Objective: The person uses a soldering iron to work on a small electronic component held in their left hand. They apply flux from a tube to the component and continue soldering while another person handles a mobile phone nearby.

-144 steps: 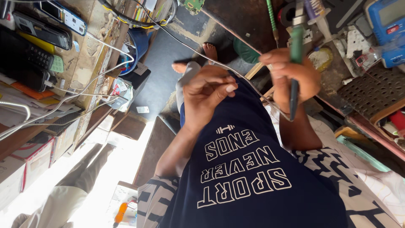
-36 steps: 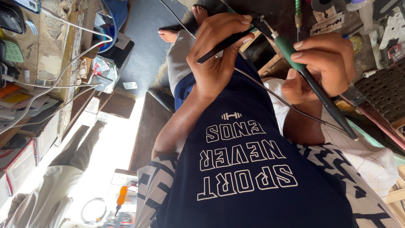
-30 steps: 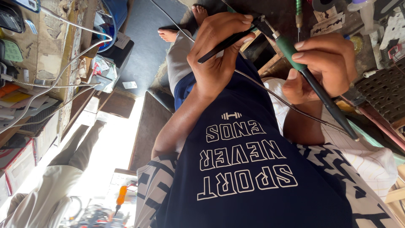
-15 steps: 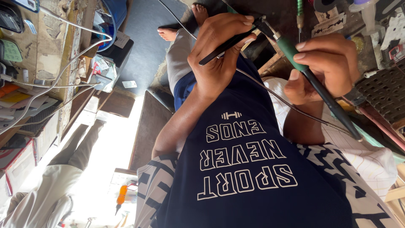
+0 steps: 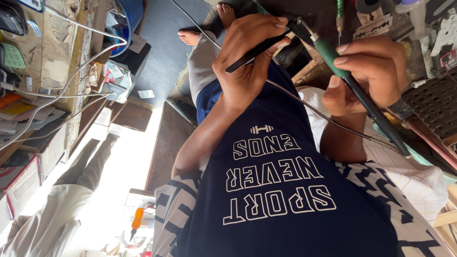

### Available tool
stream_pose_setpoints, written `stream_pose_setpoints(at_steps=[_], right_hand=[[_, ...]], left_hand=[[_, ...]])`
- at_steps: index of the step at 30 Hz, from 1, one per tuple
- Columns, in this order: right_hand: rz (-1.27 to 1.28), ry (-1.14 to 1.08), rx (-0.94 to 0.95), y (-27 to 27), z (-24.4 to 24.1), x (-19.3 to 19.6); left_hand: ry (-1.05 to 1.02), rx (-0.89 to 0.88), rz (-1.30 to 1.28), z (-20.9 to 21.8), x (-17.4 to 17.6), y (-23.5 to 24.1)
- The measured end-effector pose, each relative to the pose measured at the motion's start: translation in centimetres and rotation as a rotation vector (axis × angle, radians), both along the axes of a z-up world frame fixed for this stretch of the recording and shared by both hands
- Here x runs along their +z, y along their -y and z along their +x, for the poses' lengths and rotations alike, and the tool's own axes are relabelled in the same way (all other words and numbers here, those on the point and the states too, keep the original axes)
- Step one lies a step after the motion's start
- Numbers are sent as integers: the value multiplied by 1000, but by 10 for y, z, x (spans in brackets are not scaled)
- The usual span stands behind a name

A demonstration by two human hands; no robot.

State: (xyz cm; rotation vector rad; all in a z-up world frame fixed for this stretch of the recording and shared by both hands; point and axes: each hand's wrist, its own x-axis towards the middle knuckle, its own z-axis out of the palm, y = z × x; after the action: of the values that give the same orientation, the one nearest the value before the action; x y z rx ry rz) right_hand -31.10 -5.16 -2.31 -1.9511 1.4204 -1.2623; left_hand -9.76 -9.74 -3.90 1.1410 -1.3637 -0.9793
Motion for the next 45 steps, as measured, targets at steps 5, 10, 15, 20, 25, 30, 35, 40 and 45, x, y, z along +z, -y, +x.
stream_pose_setpoints(at_steps=[5,10,15,20,25,30,35,40,45], right_hand=[[34,4,-41,-2,2,0],[20,34,-23,-1,-2,-4],[16,14,-17,-2,-2,-4],[24,15,-29,-2,1,-1],[0,36,-26,-3,1,-2],[28,10,-33,-4,-2,-4],[9,18,-34,-2,-4,-7],[22,13,-61,-3,-3,-9],[3,34,-36,-4,-4,-9]], left_hand=[[-3,-1,8,0,0,0],[-5,-2,-2,0,-2,0],[-11,-6,4,0,-2,-1],[-13,-7,4,0,-1,-1],[-13,-9,9,0,-2,-1],[-17,-8,1,0,-2,-1],[-10,-4,-8,0,-4,-1],[-26,0,-35,-1,-6,0],[-31,-1,-29,0,-6,-1]])
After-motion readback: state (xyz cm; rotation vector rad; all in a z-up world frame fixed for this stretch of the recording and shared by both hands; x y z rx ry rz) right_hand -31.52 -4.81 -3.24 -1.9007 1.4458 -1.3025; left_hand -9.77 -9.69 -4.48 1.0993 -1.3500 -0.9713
